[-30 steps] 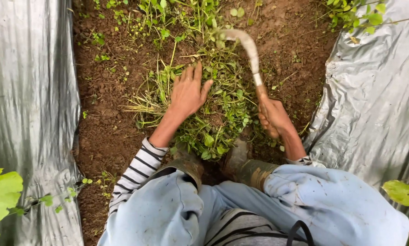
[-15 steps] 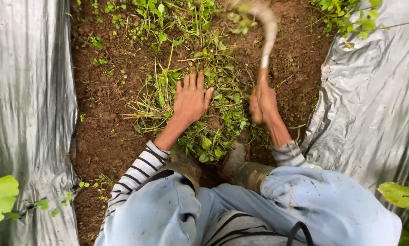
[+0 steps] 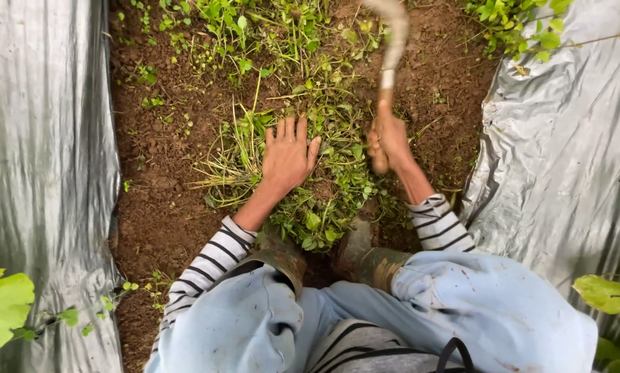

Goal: Cutting and clearing weeds from a garden bed using a hand sickle

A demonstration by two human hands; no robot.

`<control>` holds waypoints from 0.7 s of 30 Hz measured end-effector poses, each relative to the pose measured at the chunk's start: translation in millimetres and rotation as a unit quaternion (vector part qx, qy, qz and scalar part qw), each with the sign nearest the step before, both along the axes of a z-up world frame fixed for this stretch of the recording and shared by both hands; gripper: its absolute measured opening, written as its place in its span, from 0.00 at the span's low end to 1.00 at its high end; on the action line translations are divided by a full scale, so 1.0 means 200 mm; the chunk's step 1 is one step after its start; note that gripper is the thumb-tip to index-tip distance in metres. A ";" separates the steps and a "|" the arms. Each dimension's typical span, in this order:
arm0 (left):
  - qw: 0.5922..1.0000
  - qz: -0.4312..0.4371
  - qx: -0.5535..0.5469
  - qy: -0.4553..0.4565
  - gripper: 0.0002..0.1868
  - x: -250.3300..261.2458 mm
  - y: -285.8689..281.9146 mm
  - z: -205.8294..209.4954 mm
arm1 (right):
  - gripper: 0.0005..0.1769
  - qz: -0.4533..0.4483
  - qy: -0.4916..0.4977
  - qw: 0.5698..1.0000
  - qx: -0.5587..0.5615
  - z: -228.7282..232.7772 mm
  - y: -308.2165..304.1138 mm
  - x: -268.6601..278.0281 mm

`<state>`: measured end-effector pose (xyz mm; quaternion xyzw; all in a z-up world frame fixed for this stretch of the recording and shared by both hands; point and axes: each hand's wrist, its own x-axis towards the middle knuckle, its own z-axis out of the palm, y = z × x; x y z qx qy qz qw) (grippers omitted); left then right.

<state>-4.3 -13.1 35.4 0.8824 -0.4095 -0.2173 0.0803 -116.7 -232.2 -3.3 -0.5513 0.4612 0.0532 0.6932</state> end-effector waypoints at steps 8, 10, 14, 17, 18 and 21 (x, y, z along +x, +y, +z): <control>0.999 0.006 -0.029 -0.014 0.33 -0.01 0.03 -0.09 | 0.36 -0.007 0.025 1.000 0.006 0.06 -0.02 -0.07; 0.999 0.003 -0.031 -0.019 0.32 -0.02 0.01 -0.09 | 0.35 -0.057 0.009 0.998 0.012 0.12 -0.01 0.00; 0.999 -0.004 -0.034 -0.013 0.33 0.01 0.03 -0.04 | 0.38 0.106 0.037 0.994 -0.011 0.07 0.01 -0.13; 0.999 0.004 -0.036 -0.009 0.33 0.00 0.03 -0.09 | 0.39 0.082 0.034 0.996 0.003 0.04 0.01 -0.18; 0.999 0.004 -0.036 -0.022 0.32 -0.01 0.03 -0.11 | 0.40 0.063 0.018 0.998 -0.012 0.06 0.01 -0.15; 0.997 -0.001 -0.063 -0.039 0.30 -0.01 0.03 -0.13 | 0.32 -0.099 0.014 0.995 0.021 0.07 0.03 0.09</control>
